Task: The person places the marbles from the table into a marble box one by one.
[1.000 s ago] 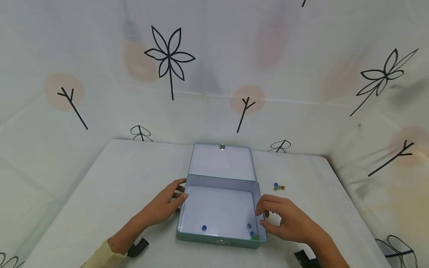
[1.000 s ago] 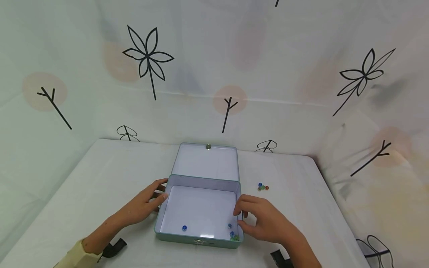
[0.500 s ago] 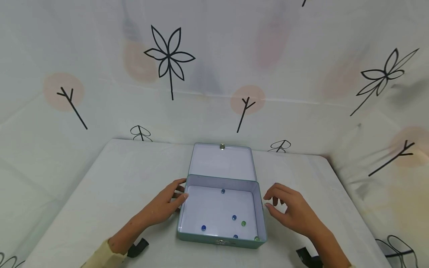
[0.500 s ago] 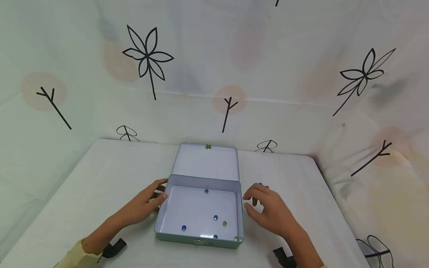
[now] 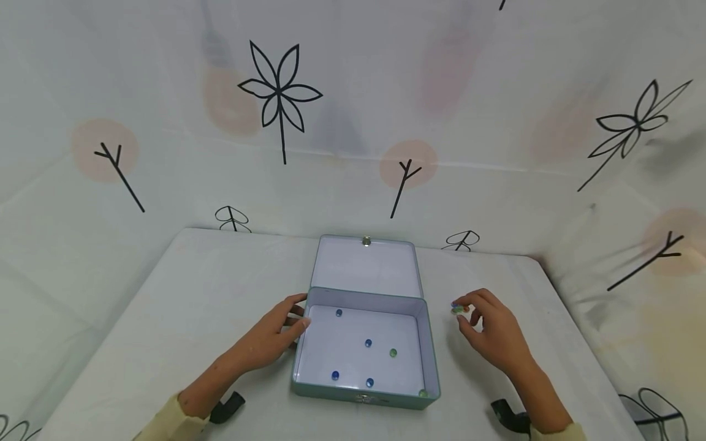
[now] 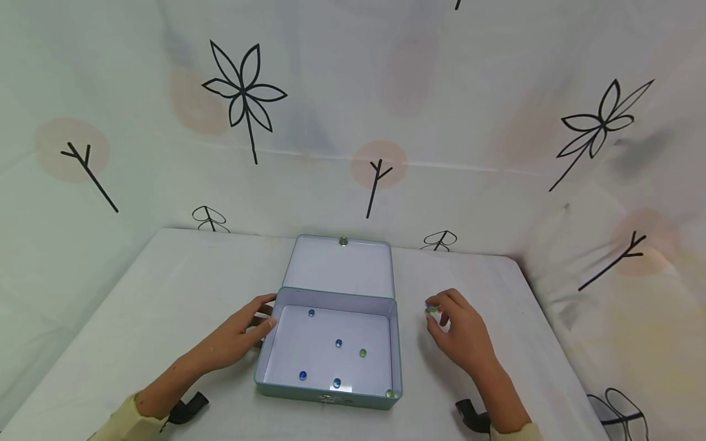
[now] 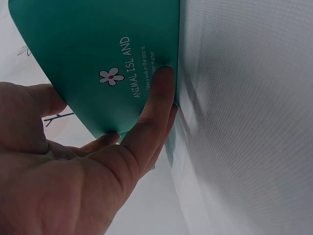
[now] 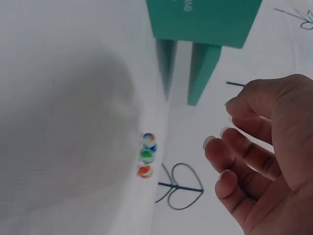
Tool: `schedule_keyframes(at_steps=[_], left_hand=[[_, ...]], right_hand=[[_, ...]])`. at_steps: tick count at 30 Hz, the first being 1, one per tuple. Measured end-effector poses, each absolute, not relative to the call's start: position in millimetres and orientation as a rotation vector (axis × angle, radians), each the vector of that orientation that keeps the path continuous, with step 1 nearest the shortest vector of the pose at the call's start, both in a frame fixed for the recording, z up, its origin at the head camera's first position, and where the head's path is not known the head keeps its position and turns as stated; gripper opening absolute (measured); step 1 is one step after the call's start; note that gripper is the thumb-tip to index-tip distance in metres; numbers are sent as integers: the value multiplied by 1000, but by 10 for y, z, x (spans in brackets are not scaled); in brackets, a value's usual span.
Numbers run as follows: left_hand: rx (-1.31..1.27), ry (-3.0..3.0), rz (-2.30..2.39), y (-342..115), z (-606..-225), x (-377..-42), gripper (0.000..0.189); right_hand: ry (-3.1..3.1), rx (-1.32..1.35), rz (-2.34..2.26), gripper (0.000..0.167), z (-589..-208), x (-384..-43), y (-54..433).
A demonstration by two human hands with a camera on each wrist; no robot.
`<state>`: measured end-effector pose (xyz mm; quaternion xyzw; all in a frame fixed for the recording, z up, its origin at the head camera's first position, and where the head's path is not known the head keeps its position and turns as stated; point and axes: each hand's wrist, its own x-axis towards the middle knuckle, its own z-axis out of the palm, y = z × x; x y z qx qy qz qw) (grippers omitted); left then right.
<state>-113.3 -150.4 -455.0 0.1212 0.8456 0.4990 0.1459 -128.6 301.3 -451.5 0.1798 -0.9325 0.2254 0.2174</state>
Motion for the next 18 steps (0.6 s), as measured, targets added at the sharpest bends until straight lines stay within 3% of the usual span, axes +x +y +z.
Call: schedule_keyframes(at_steps=[18], left_hand=[[351, 2438, 1440, -1515, -4561, -1143, 65]], right_hand=[[-2820, 286, 643, 34, -4767, -1412, 3259]])
